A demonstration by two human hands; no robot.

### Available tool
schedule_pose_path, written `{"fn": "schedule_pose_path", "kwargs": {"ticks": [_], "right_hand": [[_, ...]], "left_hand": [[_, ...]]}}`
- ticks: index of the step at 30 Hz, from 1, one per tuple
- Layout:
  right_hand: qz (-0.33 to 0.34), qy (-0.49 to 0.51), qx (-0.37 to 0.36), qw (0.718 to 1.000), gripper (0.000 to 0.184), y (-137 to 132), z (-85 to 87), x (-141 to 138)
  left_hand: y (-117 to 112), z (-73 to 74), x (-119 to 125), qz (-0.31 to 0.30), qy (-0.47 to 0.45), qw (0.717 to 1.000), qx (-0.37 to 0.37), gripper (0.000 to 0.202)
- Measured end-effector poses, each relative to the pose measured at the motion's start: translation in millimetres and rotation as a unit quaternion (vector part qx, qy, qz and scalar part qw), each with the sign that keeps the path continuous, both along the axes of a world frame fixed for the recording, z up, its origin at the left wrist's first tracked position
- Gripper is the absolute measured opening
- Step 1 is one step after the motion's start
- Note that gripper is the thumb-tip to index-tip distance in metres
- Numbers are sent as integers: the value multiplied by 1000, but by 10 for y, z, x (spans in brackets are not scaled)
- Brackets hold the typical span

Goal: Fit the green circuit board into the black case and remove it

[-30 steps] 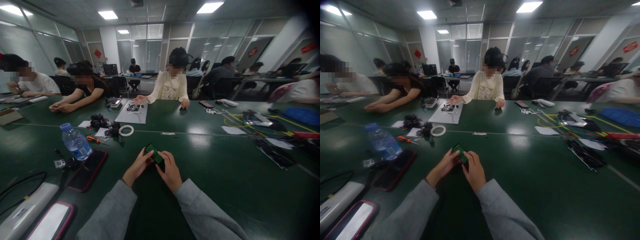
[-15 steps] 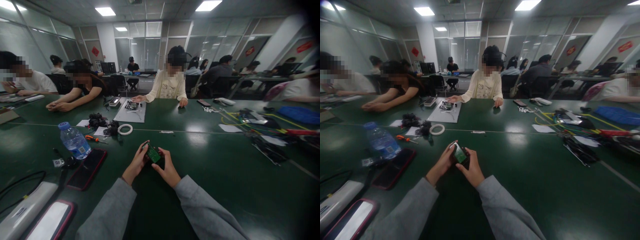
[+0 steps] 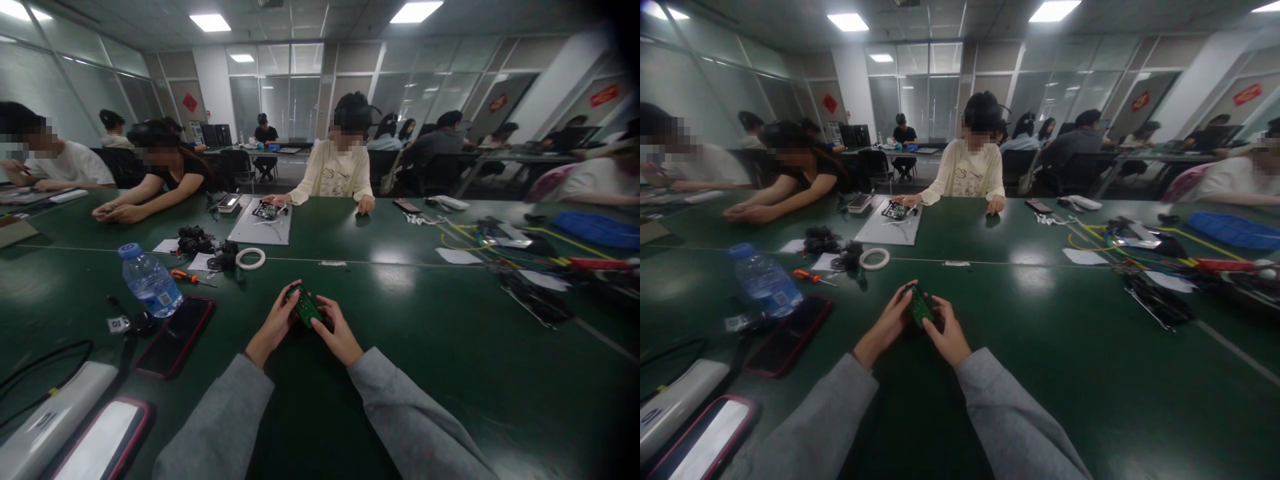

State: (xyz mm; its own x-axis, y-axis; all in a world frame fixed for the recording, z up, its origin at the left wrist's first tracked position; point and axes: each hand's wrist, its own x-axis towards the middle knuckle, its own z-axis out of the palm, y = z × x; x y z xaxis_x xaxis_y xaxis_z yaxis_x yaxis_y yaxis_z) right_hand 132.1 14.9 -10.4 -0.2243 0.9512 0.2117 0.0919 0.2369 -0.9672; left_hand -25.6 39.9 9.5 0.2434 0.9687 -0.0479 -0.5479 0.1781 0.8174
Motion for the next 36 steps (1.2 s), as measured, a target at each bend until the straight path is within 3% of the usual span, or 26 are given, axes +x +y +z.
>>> {"fn": "schedule_pose_path", "kwargs": {"ticks": [10,15,20,27,32,36], "right_hand": [[-7,44,-8,999,54,-21,45,-21],[-128,-6,66,990,52,-10,19,-5],[-225,-105,135,959,52,-14,7,22],[-142,-228,242,932,59,-58,68,-20],[-51,-292,292,909,59,-140,166,-74],[-40,-304,315,898,54,-200,212,-108]], "left_hand": [[-16,-9,25,0,-12,1000,5,53],[36,-137,127,17,-30,999,-27,50],[-42,-112,292,3,-53,998,-22,48],[-54,-115,326,10,-73,994,-82,51],[-4,-157,218,-33,-123,981,-147,68],[-4,-146,171,-37,-165,969,-179,69]]}}
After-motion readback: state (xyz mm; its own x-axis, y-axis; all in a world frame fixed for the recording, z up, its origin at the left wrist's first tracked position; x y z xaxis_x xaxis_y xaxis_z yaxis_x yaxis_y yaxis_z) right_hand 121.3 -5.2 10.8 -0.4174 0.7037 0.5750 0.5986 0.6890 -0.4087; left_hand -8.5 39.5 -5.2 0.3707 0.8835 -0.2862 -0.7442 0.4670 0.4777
